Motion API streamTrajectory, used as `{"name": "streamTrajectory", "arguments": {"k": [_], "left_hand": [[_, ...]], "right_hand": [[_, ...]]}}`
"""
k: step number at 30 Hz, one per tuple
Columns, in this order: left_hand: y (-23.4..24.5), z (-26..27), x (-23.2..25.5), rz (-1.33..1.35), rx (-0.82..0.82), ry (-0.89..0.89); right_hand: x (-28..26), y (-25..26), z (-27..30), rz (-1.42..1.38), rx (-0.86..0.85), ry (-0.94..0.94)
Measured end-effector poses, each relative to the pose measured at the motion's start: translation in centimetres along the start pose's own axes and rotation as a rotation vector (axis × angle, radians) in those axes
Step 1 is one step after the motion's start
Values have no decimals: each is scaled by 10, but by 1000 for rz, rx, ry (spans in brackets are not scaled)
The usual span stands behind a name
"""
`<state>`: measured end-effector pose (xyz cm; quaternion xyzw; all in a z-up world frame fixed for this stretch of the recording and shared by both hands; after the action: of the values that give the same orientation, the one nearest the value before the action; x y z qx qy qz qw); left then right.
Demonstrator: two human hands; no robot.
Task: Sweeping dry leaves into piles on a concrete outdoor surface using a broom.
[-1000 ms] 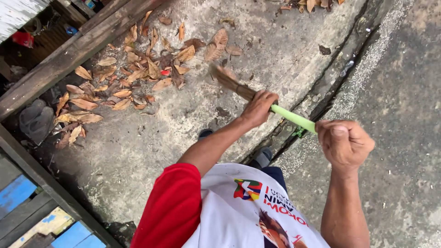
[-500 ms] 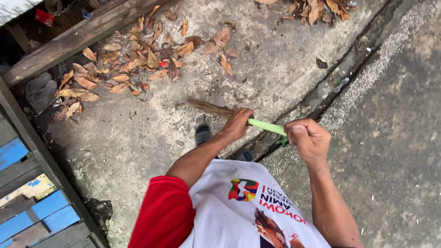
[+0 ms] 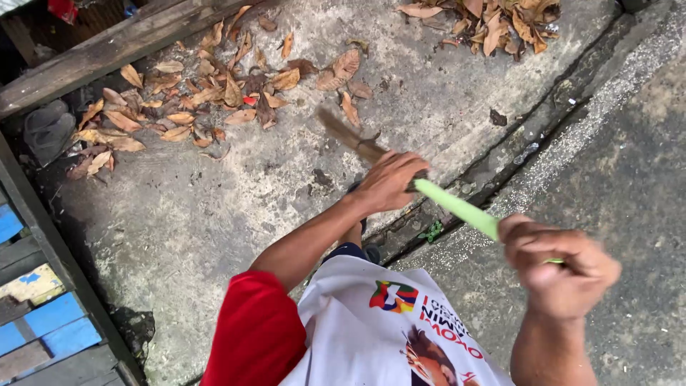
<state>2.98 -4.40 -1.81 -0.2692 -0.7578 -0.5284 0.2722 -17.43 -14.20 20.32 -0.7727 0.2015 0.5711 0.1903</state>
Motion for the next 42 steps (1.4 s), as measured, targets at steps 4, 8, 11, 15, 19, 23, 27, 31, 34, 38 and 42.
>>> {"name": "streamTrajectory", "arguments": {"k": [4,8,11,15,19,23,27,31,34,38,42], "left_hand": [[44,39,-17,21,104,64],[6,46,-96,46,80,178],[-40,-1,-143,76,102,146],[-103,-91,-178,267,209,-22],[25,-164,-65,152,183,-15],[74,-172,-44,32,201,42],[87,-165,-84,-126,192,262],[55,-171,-157,-94,379,203],[5,-211,-223,-198,379,301],[-20,-330,-202,-20,254,152],[-39,-436,-177,68,199,67]], "right_hand": [[21,-59,-51,-57,-125,-17],[65,-78,-101,132,-101,-28],[93,-54,-126,234,-41,-62],[73,-5,-154,346,103,-15],[38,52,-176,298,111,5],[8,47,-199,120,-39,43],[46,52,-252,50,-119,161],[128,52,-282,24,-155,-132],[173,82,-301,260,-179,-111],[162,172,-323,381,-19,-58],[123,251,-354,69,48,66]]}}
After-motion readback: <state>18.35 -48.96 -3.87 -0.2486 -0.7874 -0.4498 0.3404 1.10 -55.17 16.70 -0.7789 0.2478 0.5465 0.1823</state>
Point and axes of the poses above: each hand's wrist, its own z-axis away from the middle knuckle, its own y-axis out of the back of the hand, x = y × z, the point moved 6 cm from there along -z, towards the middle knuckle, and after that the axes turned 14 degrees about -y, right-handed, at the moved point
